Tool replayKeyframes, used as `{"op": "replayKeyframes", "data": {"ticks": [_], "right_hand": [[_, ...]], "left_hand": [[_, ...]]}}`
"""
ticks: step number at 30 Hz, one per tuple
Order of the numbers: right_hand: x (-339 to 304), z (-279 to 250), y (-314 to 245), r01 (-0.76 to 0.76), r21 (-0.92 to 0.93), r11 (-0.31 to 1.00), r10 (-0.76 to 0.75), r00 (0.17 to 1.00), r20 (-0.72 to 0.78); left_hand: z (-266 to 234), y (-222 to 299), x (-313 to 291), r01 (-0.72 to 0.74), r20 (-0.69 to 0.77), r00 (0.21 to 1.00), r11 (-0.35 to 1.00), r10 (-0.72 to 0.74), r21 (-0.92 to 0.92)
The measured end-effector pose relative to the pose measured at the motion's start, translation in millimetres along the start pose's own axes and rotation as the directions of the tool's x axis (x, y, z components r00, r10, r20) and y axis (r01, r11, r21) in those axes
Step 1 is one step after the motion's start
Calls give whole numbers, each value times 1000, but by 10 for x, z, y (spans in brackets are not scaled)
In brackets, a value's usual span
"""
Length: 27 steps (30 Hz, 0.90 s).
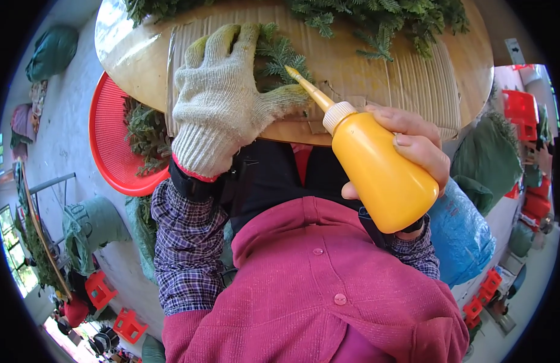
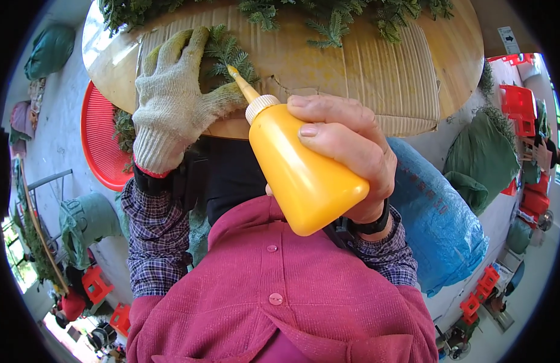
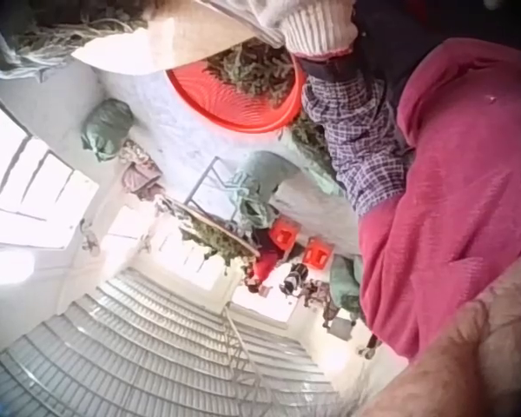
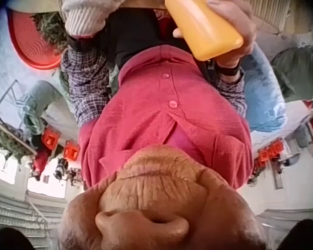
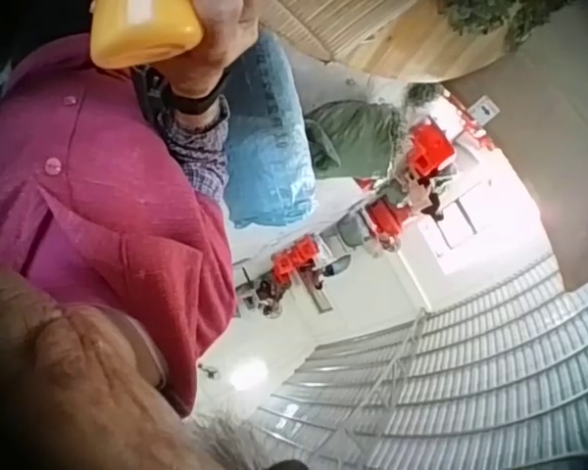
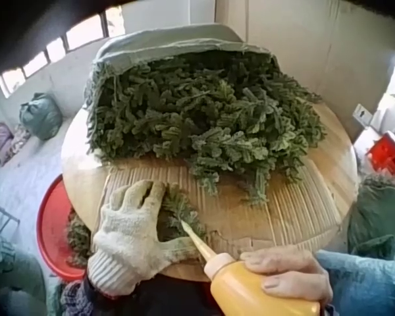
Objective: The person applies glue from a yellow squeeze bottle onto a small branch and presses it onto a larger wreath on a cardboard-covered table. They repeat this process, picking up new branches from a red basket to add to the arrangement.
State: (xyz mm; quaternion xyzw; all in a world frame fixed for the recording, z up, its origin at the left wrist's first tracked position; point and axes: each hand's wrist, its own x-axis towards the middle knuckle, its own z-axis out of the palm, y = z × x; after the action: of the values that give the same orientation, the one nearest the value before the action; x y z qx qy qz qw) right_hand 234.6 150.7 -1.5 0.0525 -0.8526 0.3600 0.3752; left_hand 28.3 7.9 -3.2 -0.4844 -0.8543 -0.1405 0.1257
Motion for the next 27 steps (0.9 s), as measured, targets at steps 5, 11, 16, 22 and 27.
{"op": "replayKeyframes", "data": {"ticks": [5, 11, 16, 22, 27], "right_hand": [[-43, 3, 57, -4, 10, 1000, 4, 1000, -14], [-33, 10, 72, 20, 4, 1000, -20, 999, -30], [-33, -4, 39, 23, 1, 1000, -23, 999, -25], [-58, -20, -2, 18, -16, 1000, -19, 999, -30], [-55, -39, -47, 39, -41, 998, -40, 999, -14]], "left_hand": [[-26, -55, -7, -78, 30, 996, 996, 79, -48], [-31, -142, -56, -161, 17, 986, 979, 165, -126], [-18, -122, -62, -146, 42, 988, 988, 149, -57], [-50, -87, -52, -154, 40, 987, 988, 155, -19], [-7, -62, -29, -48, -18, 999, 991, 46, -125]]}}
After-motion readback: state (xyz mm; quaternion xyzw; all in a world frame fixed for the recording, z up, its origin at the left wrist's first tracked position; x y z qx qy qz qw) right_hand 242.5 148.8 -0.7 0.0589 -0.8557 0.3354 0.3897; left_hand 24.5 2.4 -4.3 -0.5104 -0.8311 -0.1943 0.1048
